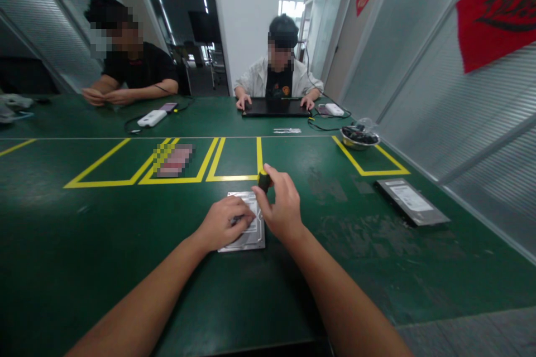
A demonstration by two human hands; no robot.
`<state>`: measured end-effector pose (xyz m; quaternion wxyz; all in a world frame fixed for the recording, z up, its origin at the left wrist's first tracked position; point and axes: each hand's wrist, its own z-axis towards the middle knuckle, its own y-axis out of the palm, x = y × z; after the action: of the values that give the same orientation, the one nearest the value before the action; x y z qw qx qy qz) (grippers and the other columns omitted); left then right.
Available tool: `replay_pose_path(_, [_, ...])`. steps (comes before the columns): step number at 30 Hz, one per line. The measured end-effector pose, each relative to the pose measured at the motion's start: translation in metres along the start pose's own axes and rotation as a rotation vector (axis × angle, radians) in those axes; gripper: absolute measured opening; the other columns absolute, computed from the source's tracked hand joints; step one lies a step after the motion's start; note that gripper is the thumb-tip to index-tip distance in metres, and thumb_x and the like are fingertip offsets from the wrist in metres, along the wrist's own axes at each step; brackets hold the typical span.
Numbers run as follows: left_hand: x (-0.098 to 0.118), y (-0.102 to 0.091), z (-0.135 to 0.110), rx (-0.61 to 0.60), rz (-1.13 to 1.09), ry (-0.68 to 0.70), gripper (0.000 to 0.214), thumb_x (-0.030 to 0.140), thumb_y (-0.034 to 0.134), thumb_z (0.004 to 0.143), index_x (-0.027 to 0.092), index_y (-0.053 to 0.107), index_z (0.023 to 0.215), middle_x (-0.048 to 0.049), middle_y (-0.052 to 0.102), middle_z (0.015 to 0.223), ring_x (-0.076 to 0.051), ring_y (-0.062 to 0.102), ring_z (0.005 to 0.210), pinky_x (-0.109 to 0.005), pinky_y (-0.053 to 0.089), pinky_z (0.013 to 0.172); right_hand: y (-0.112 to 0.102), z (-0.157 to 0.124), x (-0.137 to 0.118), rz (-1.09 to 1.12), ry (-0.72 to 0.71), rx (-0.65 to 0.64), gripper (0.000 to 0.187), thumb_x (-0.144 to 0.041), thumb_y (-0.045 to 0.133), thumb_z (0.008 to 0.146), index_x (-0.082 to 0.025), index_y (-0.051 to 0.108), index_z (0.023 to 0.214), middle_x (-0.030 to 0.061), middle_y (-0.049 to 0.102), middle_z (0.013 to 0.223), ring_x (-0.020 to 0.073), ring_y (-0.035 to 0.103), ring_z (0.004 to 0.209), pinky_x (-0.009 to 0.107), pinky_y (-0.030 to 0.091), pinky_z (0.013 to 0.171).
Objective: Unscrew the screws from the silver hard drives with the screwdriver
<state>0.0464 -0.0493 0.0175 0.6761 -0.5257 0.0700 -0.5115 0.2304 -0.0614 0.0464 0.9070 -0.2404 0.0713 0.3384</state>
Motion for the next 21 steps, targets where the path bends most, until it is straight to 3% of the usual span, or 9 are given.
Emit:
replay_pose_path(4, [0.0, -0.0004, 0.0007, 0.001, -0.001, 0.005, 0.012, 0.017, 0.058, 0.083, 0.02, 0.07, 0.086, -0.0026, 0.067, 0.085, -0.019, 0.059, 0.084, -0.034, 0.045, 0.081, 0.0016, -0.0016, 0.0015, -0.007, -0.003, 0.041, 0.053, -0.026, 0.062, 0.087, -0.02, 0.042, 0.135, 0.0066, 0.064, 0.1, 0.0163, 0.06, 0.079, 0.033, 0.054, 0.071])
replay_pose_path(8, [0.0002, -0.0004, 0.0012, -0.004, -0.006, 0.013, 0.012, 0.016, 0.058, 0.083, 0.019, 0.07, 0.085, -0.0026, 0.067, 0.085, -0.019, 0.059, 0.084, -0.034, 0.044, 0.081, 0.0013, -0.0015, 0.0014, -0.01, -0.025, 0.02, 0.044, -0.024, 0.06, 0.087, -0.021, 0.047, 0.13, 0.0075, 0.066, 0.104, 0.0167, 0.062, 0.083, 0.033, 0.055, 0.074])
replay_pose_path(17, [-0.0006, 0.0002, 0.0013, -0.004, -0.006, 0.006, 0.013, 0.015, 0.058, 0.082, 0.019, 0.07, 0.085, -0.0023, 0.067, 0.085, -0.018, 0.059, 0.084, -0.033, 0.044, 0.081, 0.0015, -0.0064, 0.0036, 0.02, 0.033, -0.047, 0.05, -0.023, 0.054, 0.09, -0.019, 0.04, 0.138, 0.0115, 0.066, 0.118, 0.0187, 0.064, 0.09, 0.034, 0.056, 0.078])
replay_pose_path(21, [-0.0008, -0.0003, 0.0013, -0.014, 0.012, 0.012, 0.013, 0.016, 0.058, 0.082, 0.02, 0.07, 0.086, -0.0025, 0.067, 0.086, -0.019, 0.059, 0.084, -0.034, 0.045, 0.082, 0.0005, -0.0053, 0.0035, 0.028, -0.015, -0.019, 0.051, -0.023, 0.058, 0.088, -0.02, 0.042, 0.136, 0.0113, 0.065, 0.116, 0.0194, 0.063, 0.092, 0.034, 0.055, 0.075])
